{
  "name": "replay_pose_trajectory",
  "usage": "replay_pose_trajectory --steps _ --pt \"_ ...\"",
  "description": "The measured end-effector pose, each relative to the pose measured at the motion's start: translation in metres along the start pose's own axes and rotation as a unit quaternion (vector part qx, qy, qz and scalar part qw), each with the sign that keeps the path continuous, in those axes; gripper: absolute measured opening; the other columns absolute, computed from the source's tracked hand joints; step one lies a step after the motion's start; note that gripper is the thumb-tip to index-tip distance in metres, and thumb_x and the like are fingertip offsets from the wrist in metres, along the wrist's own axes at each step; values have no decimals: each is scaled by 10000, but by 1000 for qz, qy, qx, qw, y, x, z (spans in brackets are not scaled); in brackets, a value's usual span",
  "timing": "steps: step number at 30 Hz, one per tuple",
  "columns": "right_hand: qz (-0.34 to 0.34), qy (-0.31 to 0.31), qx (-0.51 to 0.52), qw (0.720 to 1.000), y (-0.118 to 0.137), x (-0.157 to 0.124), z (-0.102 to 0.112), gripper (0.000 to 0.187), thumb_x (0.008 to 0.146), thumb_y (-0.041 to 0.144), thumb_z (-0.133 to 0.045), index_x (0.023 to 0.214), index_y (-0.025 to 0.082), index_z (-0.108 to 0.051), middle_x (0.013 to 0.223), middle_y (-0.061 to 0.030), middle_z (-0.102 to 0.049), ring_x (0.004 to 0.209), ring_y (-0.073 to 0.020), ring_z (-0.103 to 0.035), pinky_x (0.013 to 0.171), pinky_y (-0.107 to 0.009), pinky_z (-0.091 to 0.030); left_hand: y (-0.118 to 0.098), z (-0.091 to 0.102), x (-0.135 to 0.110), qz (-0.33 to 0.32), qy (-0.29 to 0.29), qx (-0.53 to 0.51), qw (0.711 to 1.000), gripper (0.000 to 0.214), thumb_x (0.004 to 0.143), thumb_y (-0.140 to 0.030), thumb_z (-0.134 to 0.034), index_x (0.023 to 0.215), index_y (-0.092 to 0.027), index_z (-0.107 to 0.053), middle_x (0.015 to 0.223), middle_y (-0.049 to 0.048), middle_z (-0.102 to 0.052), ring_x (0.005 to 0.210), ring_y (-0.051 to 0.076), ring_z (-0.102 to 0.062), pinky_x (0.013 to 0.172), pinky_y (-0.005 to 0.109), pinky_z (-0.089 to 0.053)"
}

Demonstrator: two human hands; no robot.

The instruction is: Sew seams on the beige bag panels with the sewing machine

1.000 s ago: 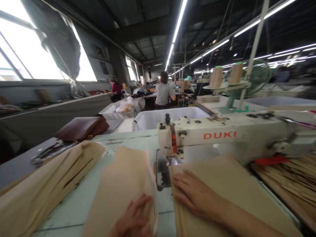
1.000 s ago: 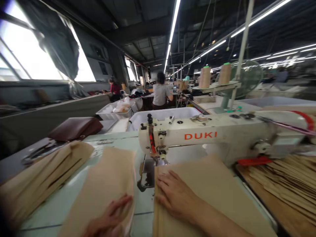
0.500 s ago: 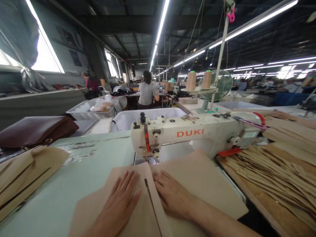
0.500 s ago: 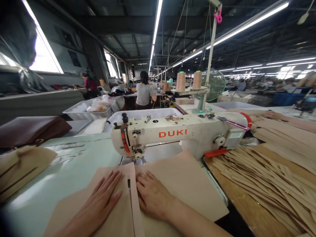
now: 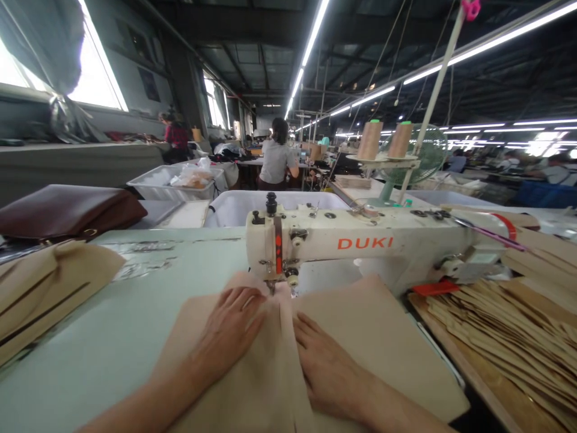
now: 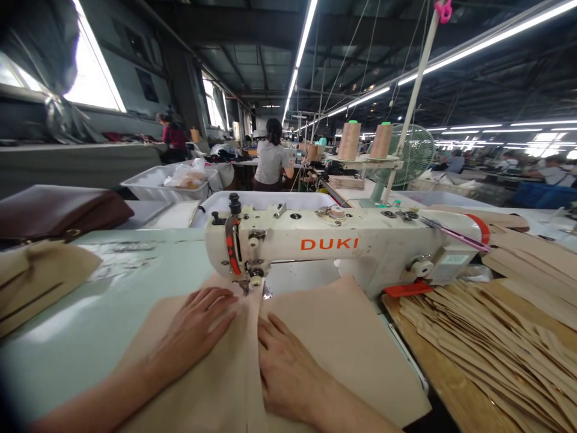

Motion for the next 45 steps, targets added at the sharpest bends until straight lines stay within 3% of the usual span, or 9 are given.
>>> replay_pose_trajectory --steps 3,8,15,24,33,37,39,42,45 --pt "2 7 20 1000 0 -1 -1 513 906 293 -544 1415 254 -489 1523 -83 -403 1424 -217 -324 1227 -405 -145 -5 1 -15 14 13 -2 1000 295 996 -394 -483 1158 -225 -662 1210 76 -666 1100 251 -634 972 407 -523" --pt "2 15 30 999 -2 1 -4 576 876 333 -589 1430 237 -462 1508 -103 -415 1404 -239 -348 1220 -433 -162 -8 -9 -36 17 31 15 999 511 1013 -476 -444 1436 -189 -446 1488 136 -462 1399 289 -396 1176 556 -273" --pt "2 -1 14 1000 1 2 -2 533 939 259 -487 1464 203 -414 1502 -115 -425 1399 -214 -360 1218 -423 -187 -16 -9 -40 -4 86 2 996 505 1043 -416 -400 1518 -262 -327 1529 84 -424 1449 262 -308 1190 603 -179" --pt "1 -7 -5 1000 0 2 -3 517 946 194 -448 1462 189 -421 1477 -119 -455 1390 -231 -379 1216 -464 -219 -26 -2 -48 -35 96 -9 995 487 1031 -329 -424 1507 -262 -345 1530 87 -417 1433 263 -331 1190 605 -186" --pt "7 -19 23 1000 -3 1 -2 407 936 167 -454 1333 180 -543 1410 -104 -524 1359 -221 -423 1217 -458 -234 -30 4 -39 -14 115 -35 993 420 997 -286 -444 1417 -272 -433 1471 77 -474 1381 268 -398 1161 642 -219" --pt "-67 -141 63 986 -28 5 23 327 946 106 -390 1163 187 -620 1288 -92 -594 1223 -179 -540 1101 -382 -423 -32 2 -38 6 130 -36 991 423 1010 -318 -420 1431 -285 -405 1478 62 -477 1404 284 -364 1129 715 -199" --pt "-79 -190 35 978 -33 8 31 332 933 93 -389 1159 174 -619 1248 -98 -606 1188 -191 -552 1072 -392 -448 -32 -1 -40 8 128 -32 991 451 1017 -373 -424 1457 -288 -369 1499 61 -460 1422 299 -339 1116 749 -170" --pt "-28 -131 -25 991 -24 17 15 371 952 136 -417 1287 171 -573 1333 -94 -584 1275 -232 -503 1148 -482 -356 -29 -6 -46 -2 118 -24 993 546 1017 -459 -430 1513 -284 -280 1535 68 -416 1440 310 -313 1116 752 -169" --pt "-27 -72 -64 995 -23 22 -4 432 993 181 -387 1415 184 -479 1465 -69 -495 1376 -235 -421 1192 -523 -275 -23 -11 -46 -23 107 -12 994 579 1021 -463 -429 1541 -312 -224 1548 51 -398 1442 306 -315 1120 744 -178"
Point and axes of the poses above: each hand's wrist, its own x-axis towards the middle knuckle, its own z-axis out of the back of the hand, y = z × x, the point moved 7 cm from there along x, towards the middle knuckle
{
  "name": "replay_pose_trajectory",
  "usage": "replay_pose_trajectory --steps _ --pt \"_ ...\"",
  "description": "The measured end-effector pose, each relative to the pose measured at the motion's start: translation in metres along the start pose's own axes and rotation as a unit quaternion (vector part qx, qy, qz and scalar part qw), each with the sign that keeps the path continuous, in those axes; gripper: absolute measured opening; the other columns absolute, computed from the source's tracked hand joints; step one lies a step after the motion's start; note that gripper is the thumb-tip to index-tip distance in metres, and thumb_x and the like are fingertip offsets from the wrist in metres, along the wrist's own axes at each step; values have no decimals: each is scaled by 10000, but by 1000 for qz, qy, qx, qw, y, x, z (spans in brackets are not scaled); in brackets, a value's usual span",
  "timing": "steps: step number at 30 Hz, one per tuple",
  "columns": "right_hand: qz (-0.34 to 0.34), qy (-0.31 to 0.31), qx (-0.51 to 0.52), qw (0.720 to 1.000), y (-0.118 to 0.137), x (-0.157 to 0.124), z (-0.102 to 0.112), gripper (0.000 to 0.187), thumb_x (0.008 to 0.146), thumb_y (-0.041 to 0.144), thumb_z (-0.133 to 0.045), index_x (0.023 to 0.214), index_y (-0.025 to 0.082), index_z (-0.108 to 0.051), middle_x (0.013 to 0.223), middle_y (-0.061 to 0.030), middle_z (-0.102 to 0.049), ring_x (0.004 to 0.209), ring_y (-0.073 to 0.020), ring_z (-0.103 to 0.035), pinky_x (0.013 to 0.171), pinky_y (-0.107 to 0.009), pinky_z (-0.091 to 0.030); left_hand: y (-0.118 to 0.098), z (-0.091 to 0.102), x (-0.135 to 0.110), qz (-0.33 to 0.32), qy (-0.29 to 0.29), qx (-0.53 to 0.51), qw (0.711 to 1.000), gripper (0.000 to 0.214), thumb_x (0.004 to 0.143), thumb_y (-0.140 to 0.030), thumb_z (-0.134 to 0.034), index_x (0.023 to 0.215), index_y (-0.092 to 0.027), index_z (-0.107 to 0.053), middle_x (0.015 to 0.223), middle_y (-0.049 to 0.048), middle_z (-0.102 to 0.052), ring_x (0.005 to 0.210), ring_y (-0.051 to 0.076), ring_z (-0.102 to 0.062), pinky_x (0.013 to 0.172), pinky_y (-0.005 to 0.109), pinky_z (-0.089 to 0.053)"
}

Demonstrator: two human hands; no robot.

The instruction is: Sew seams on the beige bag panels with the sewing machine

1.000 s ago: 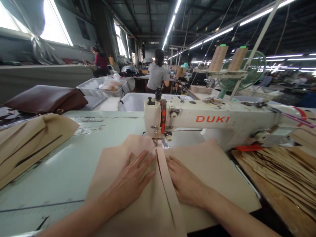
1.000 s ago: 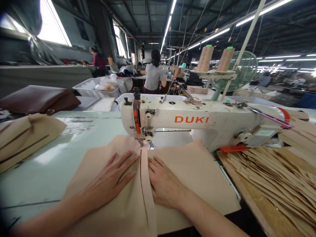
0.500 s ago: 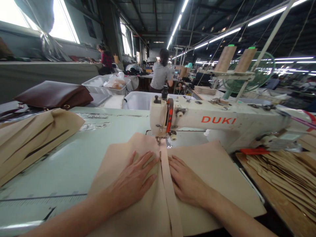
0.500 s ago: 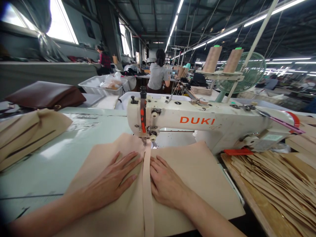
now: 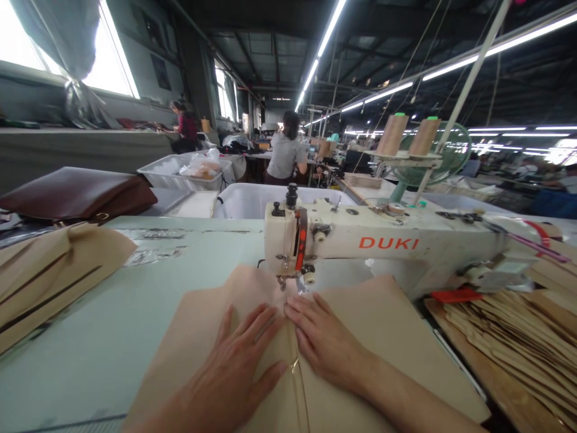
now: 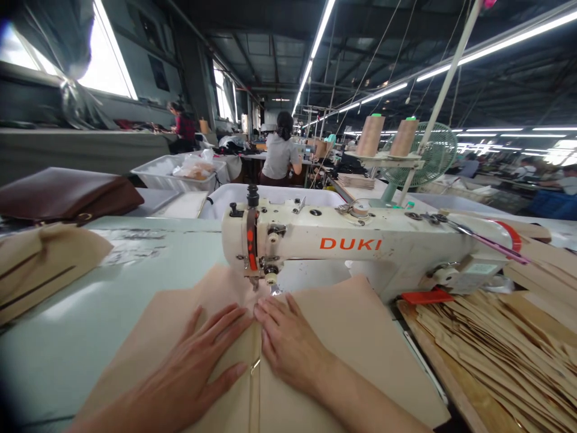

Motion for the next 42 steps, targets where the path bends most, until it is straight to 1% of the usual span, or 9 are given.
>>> replay_pose_trajectory --steps 10,16,20,24,33,36,38,40,42 --pt "-31 9 -67 997 -20 14 -12 479 998 176 -357 1473 154 -411 1527 -80 -415 1380 -263 -418 1173 -580 -289 18 -5 22 -29 -51 65 996 640 1019 -427 -448 1570 -279 -156 1561 60 -371 1423 299 -359 1104 710 -265" --pt "-19 17 -89 996 -18 12 -15 501 999 168 -343 1498 147 -371 1549 -78 -378 1394 -267 -401 1162 -564 -324 12 1 17 -63 -114 122 984 676 978 -420 -524 1558 -227 -236 1530 47 -428 1398 259 -405 1192 597 -105" --pt "-15 27 -106 994 -16 13 -17 501 997 179 -361 1495 116 -379 1550 -97 -369 1391 -284 -404 1160 -557 -334 9 10 17 -81 -153 143 974 675 929 -418 -579 1527 -229 -331 1503 44 -468 1364 256 -454 1223 509 -117" --pt "-19 21 -104 994 -16 13 -16 499 1002 192 -368 1497 136 -380 1549 -82 -374 1388 -274 -409 1162 -543 -337 10 12 17 -92 -145 150 973 682 935 -428 -571 1534 -217 -324 1524 41 -435 1394 241 -414 1227 481 -67" --pt "-28 1 -54 998 -18 19 -7 477 975 159 -407 1451 176 -446 1514 -86 -433 1379 -248 -417 1177 -524 -311 24 -3 28 -49 -40 74 995 626 1008 -481 -456 1557 -271 -241 1566 62 -362 1434 298 -339 1154 665 -188" --pt "-65 -72 -21 995 3 -3 27 444 962 163 -430 1401 170 -494 1460 -127 -483 1348 -247 -450 1123 -469 -395 11 9 12 -29 -46 84 995 555 1013 -463 -453 1523 -282 -331 1539 71 -412 1431 295 -346 1164 661 -153" --pt "-126 -134 20 983 19 -41 47 305 987 216 -415 1211 184 -621 1233 -118 -640 1151 -218 -604 970 -364 -514 -10 19 -14 -41 -83 107 990 577 998 -476 -478 1511 -238 -363 1533 86 -421 1442 274 -328 1203 585 -112" --pt "-180 -110 63 976 35 -86 40 302 1007 305 -418 867 220 -671 812 -50 -698 750 -172 -679 681 -267 -543 -37 20 -48 -86 -127 126 980 638 974 -472 -517 1512 -166 -359 1521 108 -435 1445 260 -322 1231 496 -69" --pt "-226 -46 98 968 47 -126 10 322 985 403 -478 797 228 -671 650 -31 -666 569 -171 -647 525 -250 -483 -65 8 -80 -132 -156 143 968 584 980 -346 -504 1508 -136 -365 1484 107 -486 1430 249 -353 1239 465 -27"
Point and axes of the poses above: each hand's wrist, its own x-axis towards the middle knuckle, its own z-axis out of the back of the hand, y = z × x, the point moved 7 cm from there along x, towards the middle knuckle
